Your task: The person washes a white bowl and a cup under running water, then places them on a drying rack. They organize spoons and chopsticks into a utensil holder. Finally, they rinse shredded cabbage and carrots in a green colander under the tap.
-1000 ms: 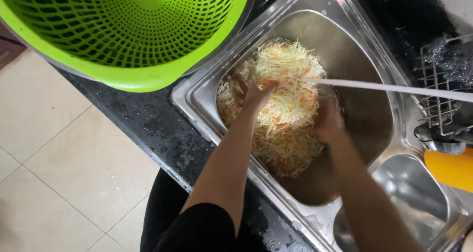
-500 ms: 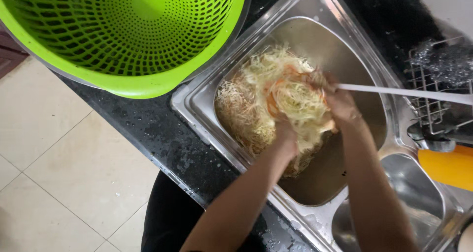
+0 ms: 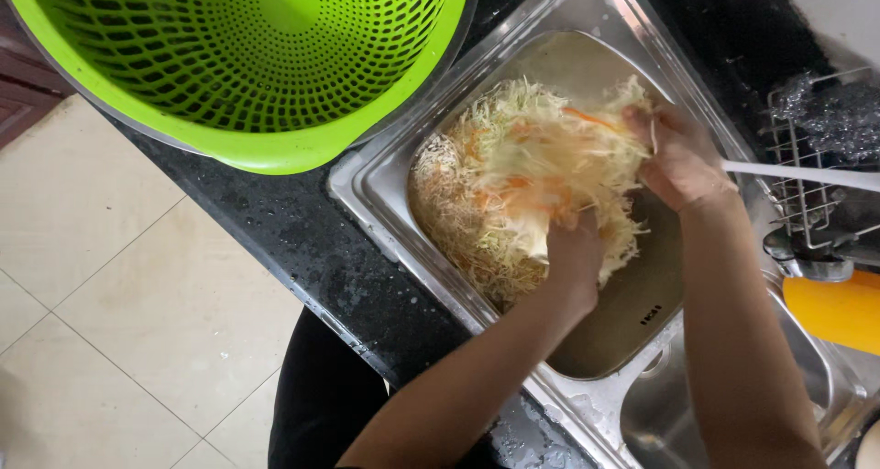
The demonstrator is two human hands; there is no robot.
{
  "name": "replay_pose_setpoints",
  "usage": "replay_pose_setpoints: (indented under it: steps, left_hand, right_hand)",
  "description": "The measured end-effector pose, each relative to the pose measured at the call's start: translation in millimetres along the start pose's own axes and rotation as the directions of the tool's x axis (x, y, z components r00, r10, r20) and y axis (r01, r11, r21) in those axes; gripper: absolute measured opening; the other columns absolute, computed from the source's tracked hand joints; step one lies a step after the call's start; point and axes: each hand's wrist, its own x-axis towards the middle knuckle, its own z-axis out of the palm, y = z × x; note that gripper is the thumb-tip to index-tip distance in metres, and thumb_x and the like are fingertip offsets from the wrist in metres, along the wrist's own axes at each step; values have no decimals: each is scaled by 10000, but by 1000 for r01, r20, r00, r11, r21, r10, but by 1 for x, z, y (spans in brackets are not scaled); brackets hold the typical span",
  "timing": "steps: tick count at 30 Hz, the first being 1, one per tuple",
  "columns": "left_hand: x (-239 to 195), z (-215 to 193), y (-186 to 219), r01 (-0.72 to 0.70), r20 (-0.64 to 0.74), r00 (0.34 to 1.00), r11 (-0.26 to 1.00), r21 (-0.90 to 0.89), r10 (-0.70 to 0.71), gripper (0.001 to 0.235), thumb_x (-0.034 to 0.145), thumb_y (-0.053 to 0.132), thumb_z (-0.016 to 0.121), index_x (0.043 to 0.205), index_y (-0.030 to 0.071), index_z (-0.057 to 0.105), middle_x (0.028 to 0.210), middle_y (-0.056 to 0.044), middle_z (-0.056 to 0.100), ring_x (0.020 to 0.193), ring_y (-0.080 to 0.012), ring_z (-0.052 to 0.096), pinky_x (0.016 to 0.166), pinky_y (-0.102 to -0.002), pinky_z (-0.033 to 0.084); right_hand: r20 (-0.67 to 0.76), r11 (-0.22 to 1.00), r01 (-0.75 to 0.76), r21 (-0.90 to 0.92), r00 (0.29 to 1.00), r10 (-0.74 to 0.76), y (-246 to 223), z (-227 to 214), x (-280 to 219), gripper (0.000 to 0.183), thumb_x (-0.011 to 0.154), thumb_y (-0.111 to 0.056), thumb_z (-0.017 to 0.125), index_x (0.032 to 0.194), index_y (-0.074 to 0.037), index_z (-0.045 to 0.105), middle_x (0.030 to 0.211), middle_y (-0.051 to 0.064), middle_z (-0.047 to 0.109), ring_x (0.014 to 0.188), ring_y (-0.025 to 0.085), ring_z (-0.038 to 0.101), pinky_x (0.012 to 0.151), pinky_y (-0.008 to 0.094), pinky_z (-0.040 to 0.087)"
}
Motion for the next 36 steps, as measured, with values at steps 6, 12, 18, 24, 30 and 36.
replay_pose_setpoints:
  steps: [6, 12, 18, 24, 30, 36]
  left_hand:
    - [44, -28, 57, -222, 88, 974, 783, 581, 210, 776, 952, 240, 568, 1582, 76, 146, 1465, -200, 452, 686, -265, 663, 666, -462, 631]
    - [154, -57, 98, -316, 209, 863, 168, 934, 460, 699, 986, 452, 574, 1536, 62, 389, 1359, -206, 574, 1197, -361, 573, 1185, -546, 276]
    - [229, -90, 99, -235, 225, 956, 29, 972, 188, 1001, 833, 663, 692, 1568, 134, 266, 1661, -156, 167, 1530, -392, 136, 1231, -534, 130]
    - [207, -98, 43, -214, 123, 952, 325, 921, 279, 1135, 801, 604, 817, 1643, 141, 213, 1637, -217, 254, 1454, -383, 333, 1175, -523, 249]
    - [171, -85, 1, 7, 26, 999, 767, 641, -31, 799, 922, 484, 719, 1472, 41, 345, 1353, -262, 404, 1185, -420, 455, 985, -545, 364]
    - [82, -44, -39, 249, 18, 968, 966, -62, -248, 638, 946, 423, 653, 1415, 63, 413, 1264, -205, 475, 1087, -343, 496, 894, -487, 414]
  right_hand:
    - [-99, 987, -104, 124, 988, 117, 75, -19, 19, 528, 961, -309, 632, 1425, -111, 476, 1338, 32, 588, 1260, 211, 593, 1041, 487, 545]
    - [-356, 855, -399, 331, 787, 505, 231, -14, 16, 568, 947, -433, 569, 1431, -143, 506, 1358, 43, 603, 1255, 248, 592, 1033, 517, 516]
    - [-220, 694, -353, 628, 775, 593, 291, 52, 3, 633, 932, -556, 506, 1436, -175, 537, 1378, 53, 617, 1250, 285, 592, 1025, 548, 487]
    - [-140, 639, -229, 734, 870, 473, 306, 47, 35, 684, 922, -602, 529, 1444, -161, 548, 1393, 54, 628, 1267, 274, 608, 1048, 500, 528]
    - [90, 881, 66, 468, 988, -122, 283, -18, 14, 581, 1000, -420, 659, 1466, -96, 532, 1372, 93, 610, 1207, 266, 621, 1007, 481, 538]
    - [-143, 979, 45, -201, 987, -74, 116, -29, 21, 347, 1031, -218, 622, 1317, -24, 651, 1174, 116, 708, 1029, 233, 677, 868, 414, 588]
